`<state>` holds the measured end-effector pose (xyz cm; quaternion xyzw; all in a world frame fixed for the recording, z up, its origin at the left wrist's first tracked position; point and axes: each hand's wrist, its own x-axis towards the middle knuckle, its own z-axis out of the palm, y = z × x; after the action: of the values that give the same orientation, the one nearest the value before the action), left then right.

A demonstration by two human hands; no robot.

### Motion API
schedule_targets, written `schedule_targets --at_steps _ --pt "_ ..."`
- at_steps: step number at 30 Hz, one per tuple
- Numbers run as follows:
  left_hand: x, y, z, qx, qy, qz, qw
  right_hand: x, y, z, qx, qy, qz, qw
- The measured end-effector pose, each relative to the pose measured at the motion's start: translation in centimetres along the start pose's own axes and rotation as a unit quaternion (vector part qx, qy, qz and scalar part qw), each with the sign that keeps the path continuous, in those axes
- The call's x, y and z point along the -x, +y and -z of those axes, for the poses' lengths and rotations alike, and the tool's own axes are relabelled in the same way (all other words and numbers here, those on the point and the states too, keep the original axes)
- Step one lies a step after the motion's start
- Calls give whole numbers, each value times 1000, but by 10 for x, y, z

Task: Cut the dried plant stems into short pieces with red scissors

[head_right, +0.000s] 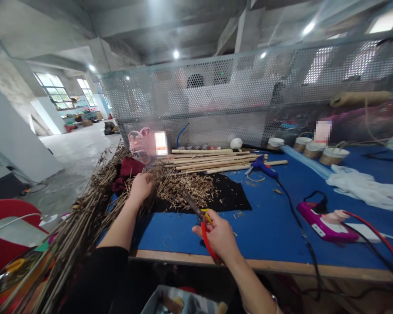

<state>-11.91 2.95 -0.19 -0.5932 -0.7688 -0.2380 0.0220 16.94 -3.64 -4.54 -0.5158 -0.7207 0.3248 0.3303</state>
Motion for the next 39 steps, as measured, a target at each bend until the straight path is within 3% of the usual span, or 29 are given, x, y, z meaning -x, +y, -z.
schedule_targets --at_steps 6,11,21,27,33,39 --pt "-25 17 -21 -22 -54 -12 998 0 -3 2 -17 4 0 1000" --pt "-28 17 -27 -17 -60 15 998 2 -8 3 -49 -13 -10 999" --pt "-33 -11 -3 72 19 48 996 1 -5 1 -48 -8 -10 999" --pt "-33 -13 5 72 43 106 991 1 -9 2 -33 0 -5 999" --pt "-21 -13 23 26 12 130 991 2 -10 2 -44 -1 -10 999" --pt "-16 -2 32 36 -55 45 997 1 -5 1 -41 -5 -13 999"
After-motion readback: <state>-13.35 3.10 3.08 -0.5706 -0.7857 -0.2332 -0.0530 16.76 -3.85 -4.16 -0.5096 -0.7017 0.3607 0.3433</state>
